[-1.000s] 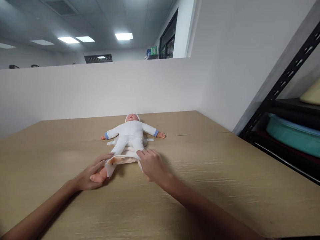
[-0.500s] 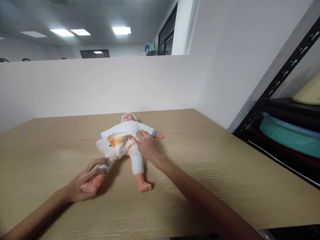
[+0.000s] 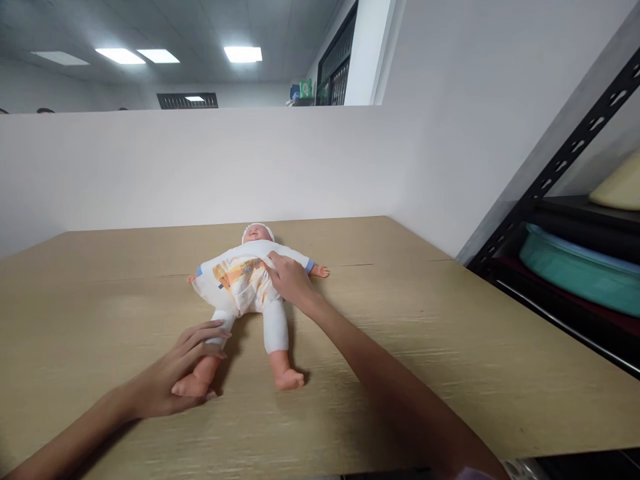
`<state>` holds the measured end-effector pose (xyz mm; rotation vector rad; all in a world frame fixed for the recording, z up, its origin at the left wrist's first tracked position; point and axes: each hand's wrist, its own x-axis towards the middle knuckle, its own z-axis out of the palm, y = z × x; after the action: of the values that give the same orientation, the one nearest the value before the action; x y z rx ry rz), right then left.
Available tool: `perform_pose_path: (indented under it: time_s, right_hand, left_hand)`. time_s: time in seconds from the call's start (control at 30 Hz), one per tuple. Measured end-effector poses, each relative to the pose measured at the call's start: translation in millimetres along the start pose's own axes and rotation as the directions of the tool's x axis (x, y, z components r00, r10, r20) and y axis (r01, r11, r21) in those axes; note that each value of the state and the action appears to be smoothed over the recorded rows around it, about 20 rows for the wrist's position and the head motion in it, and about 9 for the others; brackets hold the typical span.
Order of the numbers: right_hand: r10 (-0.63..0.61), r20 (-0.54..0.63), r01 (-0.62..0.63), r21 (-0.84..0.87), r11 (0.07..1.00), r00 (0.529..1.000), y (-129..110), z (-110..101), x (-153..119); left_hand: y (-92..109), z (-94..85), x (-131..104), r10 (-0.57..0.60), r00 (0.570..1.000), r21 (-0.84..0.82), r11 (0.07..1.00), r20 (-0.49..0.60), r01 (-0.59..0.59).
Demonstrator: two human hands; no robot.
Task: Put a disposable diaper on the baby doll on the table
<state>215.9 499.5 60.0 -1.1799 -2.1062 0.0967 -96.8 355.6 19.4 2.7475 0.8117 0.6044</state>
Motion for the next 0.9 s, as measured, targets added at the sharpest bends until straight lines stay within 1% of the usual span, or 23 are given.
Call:
perform_pose_path:
  time_s: [0.17,0.27,0.3,0.33,0.37,0.4,0.43,0.47,0.5,0.53,0.57,0.6,0.7,0.73,0.77,0.83,0.87,0.9]
  right_hand:
    - [0.013,-0.010,-0.013,0.012,1.000,1.000,3.4,3.0,-1.2]
    - [0.015,-0.010,-0.015,0.028,1.000,1.000,4.4,3.0,-1.8]
    - [0.016,-0.007,-0.016,0.034,0.999,1.000,4.5,2.7,-1.9]
    - [0.018,-0.005,-0.018,0.041,0.999,1.000,4.5,2.4,-2.0]
    - [0.020,-0.002,-0.020,0.047,0.999,1.000,4.4,2.0,-2.0]
    - [0.023,-0.001,-0.023,0.053,0.998,1.000,4.1,1.6,-2.1]
    - [0.026,0.000,-0.026,0.060,0.998,1.000,3.7,1.1,-2.1]
    - [0.029,0.000,-0.029,0.067,0.997,1.000,3.3,0.6,-2.1]
    - [0.031,0.000,-0.031,0.075,0.997,1.000,2.7,0.1,-2.0]
    - [0.034,0.001,-0.034,0.085,0.996,0.999,2.1,-0.4,-2.0]
    - [0.037,0.002,-0.037,0.096,0.995,0.999,1.6,-0.9,-1.9]
    - [0.039,0.003,-0.040,0.109,0.993,0.999,1.2,-1.2,-1.7]
    - [0.045,0.006,-0.046,0.155,0.987,0.999,2.6,-1.2,-1.1]
    - [0.044,0.008,-0.045,0.173,0.984,0.999,4.2,-0.9,-0.9]
    - [0.041,0.011,-0.043,0.192,0.980,0.999,6.4,-0.5,-0.7]
    - [0.031,0.024,-0.036,0.234,0.971,0.999,12.0,-0.1,-0.8]
    - [0.026,0.036,-0.034,0.257,0.966,0.999,14.9,-0.3,-1.0]
    - [0.022,0.049,-0.035,0.280,0.959,0.999,17.5,-0.8,-1.3]
  left_hand:
    - [1.1,-1.4,-0.7,-0.013,0.997,-0.017,1.000,0.074,0.014]
    - [1.9,-4.2,-2.0,-0.009,0.994,-0.121,0.992,0.112,0.022]
    - [1.7,-4.5,-2.1,-0.016,0.995,-0.177,0.984,0.101,0.034]
    - [0.8,-4.3,-1.6,-0.041,0.997,-0.232,0.971,0.067,0.056]
    - [-1.0,-3.7,-0.2,-0.093,0.996,-0.279,0.956,0.005,0.090]
    - [-4.1,-2.6,2.5,-0.175,0.981,-0.314,0.939,-0.080,0.142]
    - [-8.6,-1.6,6.8,-0.279,0.943,-0.342,0.917,-0.183,0.205]
    - [-14.6,-0.7,13.0,-0.390,0.875,-0.373,0.887,-0.288,0.273]
    - [-21.9,-0.5,21.0,-0.488,0.793,-0.411,0.849,-0.366,0.332]
    - [-30.2,-1.0,30.9,-0.561,0.715,-0.454,0.810,-0.418,0.370]
    - [-39.0,-2.4,42.3,-0.602,0.677,-0.499,0.779,-0.424,0.380]
    - [-47.9,-4.6,54.6,-0.610,0.694,-0.527,0.761,-0.382,0.379]
    - [-69.5,-12.6,91.1,-0.525,0.797,-0.523,0.788,-0.297,0.325]
    - [-74.1,-14.5,101.0,-0.518,0.815,-0.574,0.761,-0.260,0.301]
    - [-77.4,-15.6,108.9,-0.518,0.827,-0.641,0.715,-0.219,0.278]
    - [-80.7,-15.3,118.5,-0.530,0.832,-0.767,0.599,-0.164,0.230]
    - [-81.3,-14.2,120.2,-0.535,0.830,-0.804,0.557,-0.156,0.209]
    - [-81.6,-12.9,120.3,-0.543,0.824,-0.822,0.535,-0.161,0.192]
